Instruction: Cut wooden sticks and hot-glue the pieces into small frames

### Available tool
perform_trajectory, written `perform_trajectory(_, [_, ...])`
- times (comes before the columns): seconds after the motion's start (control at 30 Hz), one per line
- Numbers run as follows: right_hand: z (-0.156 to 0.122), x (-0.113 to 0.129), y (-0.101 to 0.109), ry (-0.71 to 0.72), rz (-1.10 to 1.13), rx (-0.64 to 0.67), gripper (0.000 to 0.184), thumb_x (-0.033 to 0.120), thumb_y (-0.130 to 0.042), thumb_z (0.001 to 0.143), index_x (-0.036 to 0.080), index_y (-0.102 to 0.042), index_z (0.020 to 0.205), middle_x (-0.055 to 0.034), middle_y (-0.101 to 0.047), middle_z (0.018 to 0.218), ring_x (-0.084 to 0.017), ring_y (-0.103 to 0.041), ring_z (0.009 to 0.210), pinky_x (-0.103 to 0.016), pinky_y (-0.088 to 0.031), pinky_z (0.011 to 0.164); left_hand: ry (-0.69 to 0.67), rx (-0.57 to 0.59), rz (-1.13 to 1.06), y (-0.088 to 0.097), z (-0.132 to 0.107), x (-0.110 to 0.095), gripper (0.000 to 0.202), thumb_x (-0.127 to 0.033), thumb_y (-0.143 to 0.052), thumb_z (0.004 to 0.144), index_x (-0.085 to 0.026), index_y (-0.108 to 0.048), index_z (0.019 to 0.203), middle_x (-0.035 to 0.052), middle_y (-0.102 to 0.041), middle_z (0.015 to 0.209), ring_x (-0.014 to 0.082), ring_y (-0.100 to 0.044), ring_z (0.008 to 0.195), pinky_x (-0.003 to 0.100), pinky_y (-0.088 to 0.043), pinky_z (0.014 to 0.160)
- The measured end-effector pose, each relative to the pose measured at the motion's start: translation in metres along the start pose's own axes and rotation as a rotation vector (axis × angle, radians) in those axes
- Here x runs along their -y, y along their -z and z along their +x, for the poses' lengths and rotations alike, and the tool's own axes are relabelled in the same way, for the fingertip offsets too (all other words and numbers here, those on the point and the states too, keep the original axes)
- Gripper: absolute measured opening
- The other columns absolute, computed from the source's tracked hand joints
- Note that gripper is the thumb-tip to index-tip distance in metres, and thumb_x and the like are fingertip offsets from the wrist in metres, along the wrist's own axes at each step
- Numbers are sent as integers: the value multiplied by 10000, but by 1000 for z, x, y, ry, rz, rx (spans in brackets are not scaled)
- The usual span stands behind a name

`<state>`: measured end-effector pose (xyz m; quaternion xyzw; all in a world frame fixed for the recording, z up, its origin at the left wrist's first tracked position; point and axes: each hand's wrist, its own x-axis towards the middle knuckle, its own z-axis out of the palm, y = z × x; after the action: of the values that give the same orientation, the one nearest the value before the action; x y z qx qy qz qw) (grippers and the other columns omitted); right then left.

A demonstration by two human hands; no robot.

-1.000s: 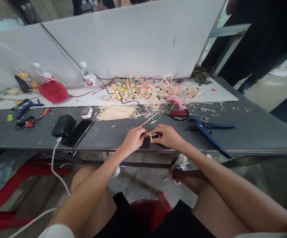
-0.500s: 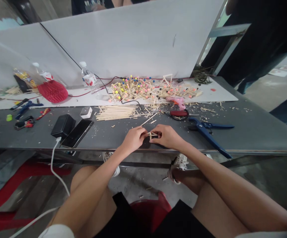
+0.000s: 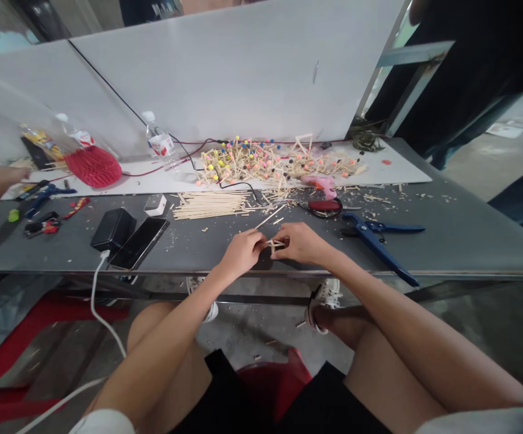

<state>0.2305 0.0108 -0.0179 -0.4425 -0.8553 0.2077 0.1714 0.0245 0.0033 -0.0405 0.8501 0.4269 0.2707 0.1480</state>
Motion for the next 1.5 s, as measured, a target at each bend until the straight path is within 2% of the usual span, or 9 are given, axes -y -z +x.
perform_trajectory(0.33, [2, -3, -2, 6, -26, -1, 226, 378, -794, 701, 214, -789, 856, -12, -638, 760, -135, -529, 659, -255, -311, 597, 1, -6, -2, 0, 1, -1, 94, -105, -617, 875, -158, -685, 836, 52, -678, 826, 177, -636, 758, 270, -438, 692])
perform_trajectory(0.87, [-8, -2, -9, -22, 121, -140, 283, 331, -794, 694, 167, -667, 886, -7, -634, 781, -131, -555, 668, -240, -379, 615, 38, -12, -39, 3, -1, -4, 97, -115, -613, 877, -161, -668, 813, 31, -651, 789, 127, -561, 646, 239, -371, 599])
perform_trajectory(1.0, [-8, 0, -7, 15, 52, -115, 252, 319, -772, 703, 170, -656, 872, -12, -643, 788, -135, -546, 681, -245, -365, 628, 27, -14, -31, 2, -2, -4, 91, -131, -615, 884, -162, -664, 813, 33, -654, 792, 134, -573, 662, 241, -377, 610])
perform_trajectory(1.13, [-6, 3, -3, -14, -9, -43, 232, 334, -758, 700, 175, -658, 837, -15, -651, 767, -140, -539, 669, -253, -345, 619, 6, -13, -8, 0, -2, -3, 84, -152, -614, 893, -168, -669, 831, 40, -667, 810, 154, -609, 715, 252, -405, 650])
perform_trajectory(1.5, [-3, 3, -1, -24, -7, -6, 226, 344, -762, 683, 182, -672, 813, -12, -659, 757, -143, -541, 662, -254, -333, 602, -20, -5, -2, -2, -1, 0, 94, -138, -617, 886, -174, -698, 854, 43, -674, 817, 161, -633, 738, 256, -426, 665])
